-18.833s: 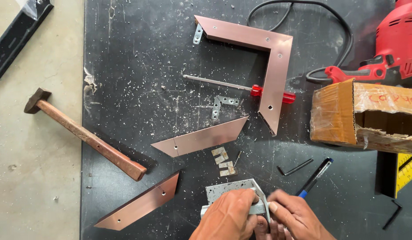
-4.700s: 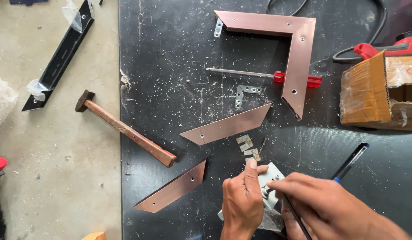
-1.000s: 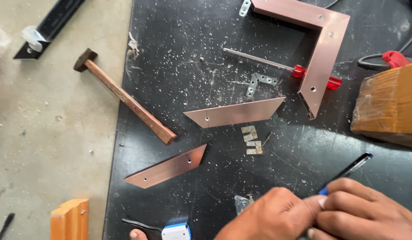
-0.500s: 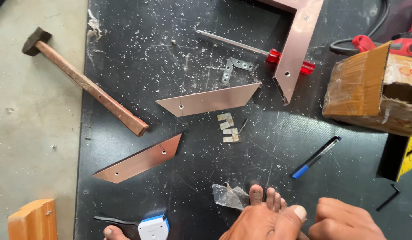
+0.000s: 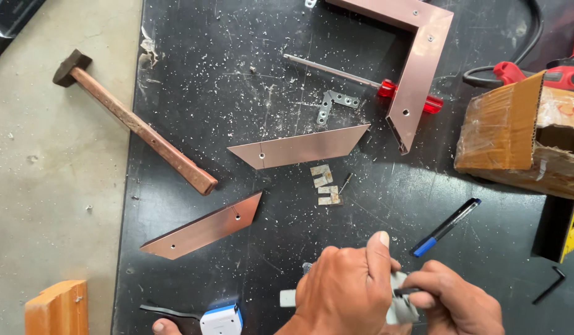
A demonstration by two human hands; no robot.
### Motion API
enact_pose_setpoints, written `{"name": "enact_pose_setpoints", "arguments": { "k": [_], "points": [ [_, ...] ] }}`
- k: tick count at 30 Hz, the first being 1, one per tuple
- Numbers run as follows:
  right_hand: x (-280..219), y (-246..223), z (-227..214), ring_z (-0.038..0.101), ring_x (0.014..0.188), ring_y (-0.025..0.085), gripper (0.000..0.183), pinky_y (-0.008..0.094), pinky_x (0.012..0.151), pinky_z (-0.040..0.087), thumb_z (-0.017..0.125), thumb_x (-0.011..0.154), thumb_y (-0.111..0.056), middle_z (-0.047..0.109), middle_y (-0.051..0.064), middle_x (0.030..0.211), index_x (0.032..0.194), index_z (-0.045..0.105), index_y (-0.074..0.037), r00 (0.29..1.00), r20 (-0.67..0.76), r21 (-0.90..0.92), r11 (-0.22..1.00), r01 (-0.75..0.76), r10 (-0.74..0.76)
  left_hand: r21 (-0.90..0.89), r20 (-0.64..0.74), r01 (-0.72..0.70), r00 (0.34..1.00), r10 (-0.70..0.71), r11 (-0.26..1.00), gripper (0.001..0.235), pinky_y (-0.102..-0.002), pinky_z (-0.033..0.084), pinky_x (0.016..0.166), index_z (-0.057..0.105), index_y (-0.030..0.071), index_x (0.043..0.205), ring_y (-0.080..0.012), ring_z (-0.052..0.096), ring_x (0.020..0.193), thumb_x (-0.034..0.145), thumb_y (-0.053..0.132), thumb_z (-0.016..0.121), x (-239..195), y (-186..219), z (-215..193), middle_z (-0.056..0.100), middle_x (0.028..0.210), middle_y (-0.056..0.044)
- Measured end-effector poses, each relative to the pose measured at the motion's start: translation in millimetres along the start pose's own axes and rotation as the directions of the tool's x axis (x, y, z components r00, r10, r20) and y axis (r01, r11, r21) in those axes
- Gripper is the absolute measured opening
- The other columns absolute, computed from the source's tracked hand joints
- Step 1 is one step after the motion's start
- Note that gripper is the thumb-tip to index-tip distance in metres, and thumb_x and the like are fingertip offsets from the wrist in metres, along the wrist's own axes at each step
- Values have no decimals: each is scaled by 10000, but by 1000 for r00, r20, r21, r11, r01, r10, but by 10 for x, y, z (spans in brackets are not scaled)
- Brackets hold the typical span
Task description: The person assembles metal parts by placing a copper-colored plate into a silver bracket and then inserting a metal pin by hand.
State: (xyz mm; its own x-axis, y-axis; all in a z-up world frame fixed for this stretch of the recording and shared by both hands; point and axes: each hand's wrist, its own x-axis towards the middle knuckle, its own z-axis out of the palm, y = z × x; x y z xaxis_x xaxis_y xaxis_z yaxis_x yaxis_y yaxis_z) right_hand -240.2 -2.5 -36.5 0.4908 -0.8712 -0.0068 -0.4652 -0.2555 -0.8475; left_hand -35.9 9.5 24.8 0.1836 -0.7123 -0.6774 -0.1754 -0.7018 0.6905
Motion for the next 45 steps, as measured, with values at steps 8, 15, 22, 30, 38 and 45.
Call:
{"name": "enact_pose_setpoints", "arguments": {
  "k": [8, 15, 22, 30, 38, 45],
  "points": [
    [123, 91, 112, 607, 712, 91, 105, 227, 671, 504, 667, 929, -47, 683, 61, 700, 935, 752, 14, 873, 4, 194, 856, -480, 488, 193, -154, -45, 985, 76, 980, 560, -516, 560, 658, 742, 121, 727, -427, 686, 643, 1031, 438, 394, 119, 35, 9, 672, 649, -196],
    [316, 428, 61, 532, 727, 124, 212, 277, 636, 474, 623, 995, -85, 621, 77, 801, 1048, 749, 77, 842, 101, 522, 693, -498, 529, -115, 280, -151, 943, 178, 982, 563, -435, 596, 759, 607, -65, 1200, -351, 775, 872, 952, 440, 625, 106, -53, -393, 716, 864, -261],
    [230, 639, 75, 503, 680, 154, 241, 304, 603, 419, 645, 950, -84, 665, 134, 820, 1027, 717, 132, 797, 259, 660, 503, -558, 545, -75, 341, -383, 858, 385, 921, 563, -456, 572, 774, 497, -108, 1366, -425, 706, 888, 876, 166, 537, 150, -309, -419, 701, 907, -275],
    [108, 699, 146, 517, 735, 144, 256, 295, 641, 426, 651, 975, -108, 650, 111, 864, 1036, 714, 132, 929, 146, 641, 682, -352, 341, 167, 362, -365, 887, 288, 916, 348, -511, 545, 822, 579, -63, 1139, -471, 683, 894, 919, 208, 580, 196, -404, -280, 688, 885, -278],
    [53, 810, 214, 487, 702, 146, 292, 305, 611, 398, 641, 1013, -134, 606, 107, 801, 1067, 704, 146, 872, 280, 776, 440, -452, 402, 151, 475, -445, 816, 329, 883, 233, -480, 571, 730, 689, 13, 947, -423, 699, 840, 812, 202, 670, 245, -401, -571, 704, 811, -245],
    [288, 783, 213, 516, 816, 130, 272, 277, 712, 442, 620, 1030, -204, 623, 72, 914, 1023, 704, 55, 963, 233, 544, 803, -243, 134, 157, 249, -516, 846, 472, 842, 202, -501, 544, 768, 652, 11, 946, -424, 674, 942, 798, 148, 663, 287, -601, -292, 713, 930, -218]
  ]
}}
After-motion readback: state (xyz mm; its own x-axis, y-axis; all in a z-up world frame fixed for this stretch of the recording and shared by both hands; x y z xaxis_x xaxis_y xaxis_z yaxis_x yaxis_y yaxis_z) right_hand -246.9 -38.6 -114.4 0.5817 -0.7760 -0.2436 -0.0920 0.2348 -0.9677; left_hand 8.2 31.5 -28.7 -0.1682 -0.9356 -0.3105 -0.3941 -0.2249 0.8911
